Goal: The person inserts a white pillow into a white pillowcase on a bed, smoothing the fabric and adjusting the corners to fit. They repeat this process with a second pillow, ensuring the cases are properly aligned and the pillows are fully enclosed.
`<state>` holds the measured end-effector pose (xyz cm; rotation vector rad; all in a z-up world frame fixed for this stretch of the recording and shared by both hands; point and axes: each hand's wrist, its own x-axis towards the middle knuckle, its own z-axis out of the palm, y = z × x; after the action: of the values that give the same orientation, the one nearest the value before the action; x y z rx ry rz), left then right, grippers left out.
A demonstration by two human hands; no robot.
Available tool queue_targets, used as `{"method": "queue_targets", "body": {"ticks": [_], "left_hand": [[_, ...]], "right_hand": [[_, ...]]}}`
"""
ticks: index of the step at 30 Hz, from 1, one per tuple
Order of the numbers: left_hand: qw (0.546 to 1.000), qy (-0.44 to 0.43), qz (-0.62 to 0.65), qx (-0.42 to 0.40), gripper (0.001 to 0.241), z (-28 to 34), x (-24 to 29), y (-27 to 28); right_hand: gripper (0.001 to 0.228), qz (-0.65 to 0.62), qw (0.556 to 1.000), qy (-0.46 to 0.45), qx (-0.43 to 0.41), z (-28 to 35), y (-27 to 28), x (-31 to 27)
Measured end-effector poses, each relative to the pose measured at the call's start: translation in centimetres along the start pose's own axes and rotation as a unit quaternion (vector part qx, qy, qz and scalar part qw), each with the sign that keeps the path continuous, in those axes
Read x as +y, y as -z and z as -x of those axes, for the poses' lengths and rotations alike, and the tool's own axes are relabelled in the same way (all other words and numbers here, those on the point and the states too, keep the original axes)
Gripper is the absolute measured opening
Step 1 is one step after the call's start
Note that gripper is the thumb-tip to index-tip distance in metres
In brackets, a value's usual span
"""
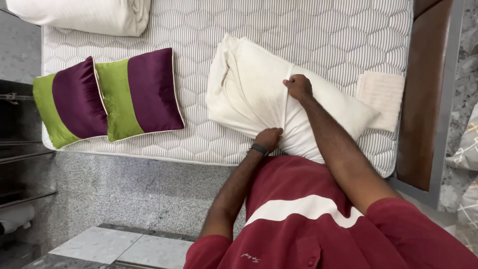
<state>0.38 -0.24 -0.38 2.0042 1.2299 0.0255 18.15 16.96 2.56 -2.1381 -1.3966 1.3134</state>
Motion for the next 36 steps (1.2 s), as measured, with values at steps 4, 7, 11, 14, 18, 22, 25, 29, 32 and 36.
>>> {"method": "queue_targets", "body": {"ticks": [4, 7, 11, 14, 18, 22, 25, 29, 32, 36], "left_hand": [[0.999, 0.015, 0.004, 0.039, 0.020, -0.6, 0.9, -0.7], [0.999, 0.028, -0.035, -0.018, 0.017, -1.2, 1.6, -0.9], [0.999, -0.001, -0.042, -0.025, 0.015, -3.2, 2.7, -1.3], [0.994, -0.035, -0.051, -0.087, 0.017, -3.1, 2.7, -1.0], [0.983, -0.104, -0.023, -0.147, 0.017, -1.2, 1.2, -1.9], [0.993, -0.070, 0.060, -0.071, 0.025, 0.1, -2.8, -3.3], [0.991, 0.073, 0.076, -0.088, 0.042, 1.9, 2.8, 3.0], [0.970, 0.217, 0.108, 0.028, 0.056, -0.1, 4.2, 7.5], [0.938, -0.003, 0.044, 0.344, 0.063, -1.1, 5.2, 10.3], [0.897, 0.021, -0.047, 0.438, 0.067, -0.9, 8.8, 18.1]], "right_hand": [[0.033, 0.109, 0.988, 0.017, 0.105, -2.1, 1.3, 6.2], [0.034, 0.109, 0.986, -0.040, 0.119, 0.7, 5.7, 10.4], [0.037, 0.107, 0.984, -0.098, 0.105, 4.0, 9.5, 13.8], [0.034, 0.184, 0.971, -0.038, 0.151, 5.5, 10.2, 15.9], [0.067, 0.188, 0.968, -0.034, 0.160, 6.8, 13.1, 18.4], [0.093, 0.160, 0.984, -0.058, 0.051, 5.1, 13.5, 21.6], [0.088, 0.199, 0.979, -0.026, 0.025, 8.2, 14.1, 17.5], [0.075, 0.219, 0.975, 0.013, 0.024, 15.1, 15.2, 8.0], [0.060, 0.297, 0.947, 0.117, 0.042, 21.6, 14.2, 3.3], [0.050, 0.333, 0.923, 0.194, -0.008, 27.0, 12.3, -0.3]]}}
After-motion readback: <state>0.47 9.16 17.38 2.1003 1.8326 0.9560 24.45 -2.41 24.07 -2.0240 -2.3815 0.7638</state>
